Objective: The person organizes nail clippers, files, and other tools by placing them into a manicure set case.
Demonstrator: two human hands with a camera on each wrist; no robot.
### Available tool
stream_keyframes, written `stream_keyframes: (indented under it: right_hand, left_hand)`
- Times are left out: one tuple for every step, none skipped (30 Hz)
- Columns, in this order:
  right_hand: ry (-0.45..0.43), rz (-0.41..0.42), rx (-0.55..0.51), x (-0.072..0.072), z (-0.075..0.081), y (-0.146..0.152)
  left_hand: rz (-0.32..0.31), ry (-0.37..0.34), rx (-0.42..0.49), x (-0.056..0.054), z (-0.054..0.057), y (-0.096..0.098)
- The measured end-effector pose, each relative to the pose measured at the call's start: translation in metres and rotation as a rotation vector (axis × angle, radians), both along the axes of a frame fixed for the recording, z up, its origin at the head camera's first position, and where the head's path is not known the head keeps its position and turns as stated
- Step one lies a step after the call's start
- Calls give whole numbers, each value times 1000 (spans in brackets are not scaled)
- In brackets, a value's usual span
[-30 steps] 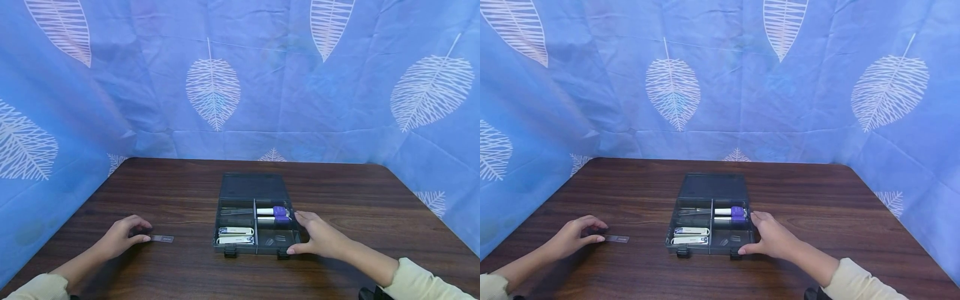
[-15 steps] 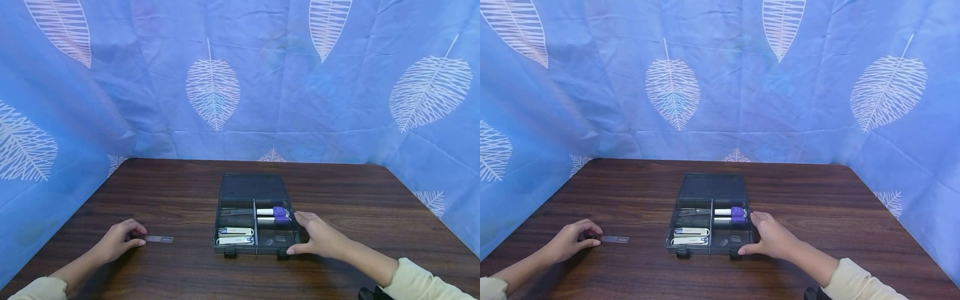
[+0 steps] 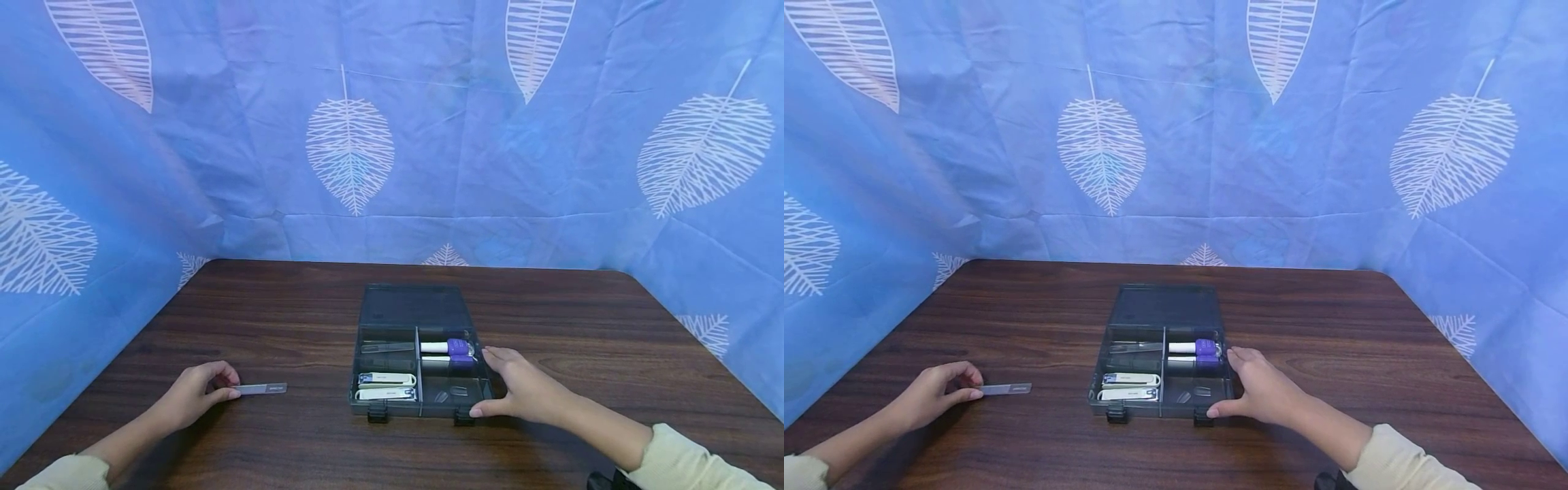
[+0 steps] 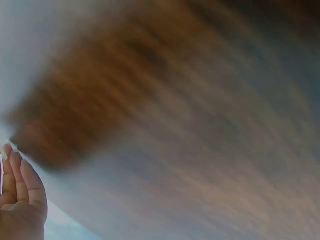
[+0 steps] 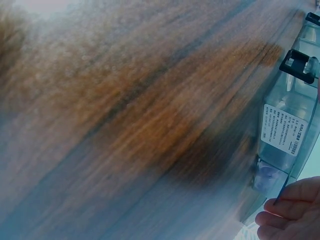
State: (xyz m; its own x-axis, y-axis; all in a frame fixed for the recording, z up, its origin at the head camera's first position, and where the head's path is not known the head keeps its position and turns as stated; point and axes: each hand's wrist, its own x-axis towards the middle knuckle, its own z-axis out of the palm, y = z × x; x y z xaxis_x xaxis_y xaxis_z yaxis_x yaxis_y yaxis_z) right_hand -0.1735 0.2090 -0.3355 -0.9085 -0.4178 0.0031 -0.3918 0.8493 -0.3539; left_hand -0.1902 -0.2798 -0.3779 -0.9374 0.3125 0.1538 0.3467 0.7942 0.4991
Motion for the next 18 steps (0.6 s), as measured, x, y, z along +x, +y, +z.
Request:
stream_keyframes:
  right_hand:
    - [0,1,-1,0,0,0]
    - [0,2,-1,0,0,0]
    - [1,2,-2,0,0,0]
    - [1,4,-3,0,0,0]
    - [0,4,-3,0,0,0]
    - [-1,5,-4,0,0,0]
    - [-1,5,-5,0,0,0]
    - [1,7,-5,0,0,0]
    - [1,7,-5,0,0,0]
    - [1,7,-5,0,0,0]
    - [1,6,-5,0,0,0]
    - [2,6,-5,0,-1,0]
    - [4,6,-5,1,-1,0]
    - [7,6,-5,1,-1,0]
    - [8,5,-5,1,-1,0]
    - [9,4,-4,1,-1,0]
    - [10,3,-3,1,-1,0]
    - [10,2,-3,1,-1,0]
  left_hand:
    - [-4,4,-1,0,0,0]
    - [-8,13,-1,0,1,1]
    - [-8,20,0,0,1,1]
    - [-9,31,-3,0,2,2]
    - [-11,42,-6,0,2,2]
    - [-13,54,-10,-1,2,3]
    - [-13,63,-12,-2,2,4]
    - [-12,70,-14,-2,2,4]
    - [-12,76,-17,-3,3,5]
    - [-14,84,-20,-3,3,6]
    - [-13,92,-20,-3,4,7]
    - [-12,104,-21,-4,5,8]
    - [-12,116,-20,-4,6,9]
    - [-11,132,-19,-4,7,10]
    - [-11,149,-17,-4,7,11]
    - [-12,167,-13,-5,8,12]
    - [-13,184,-9,-5,8,12]
    - [-16,199,-1,-5,9,13]
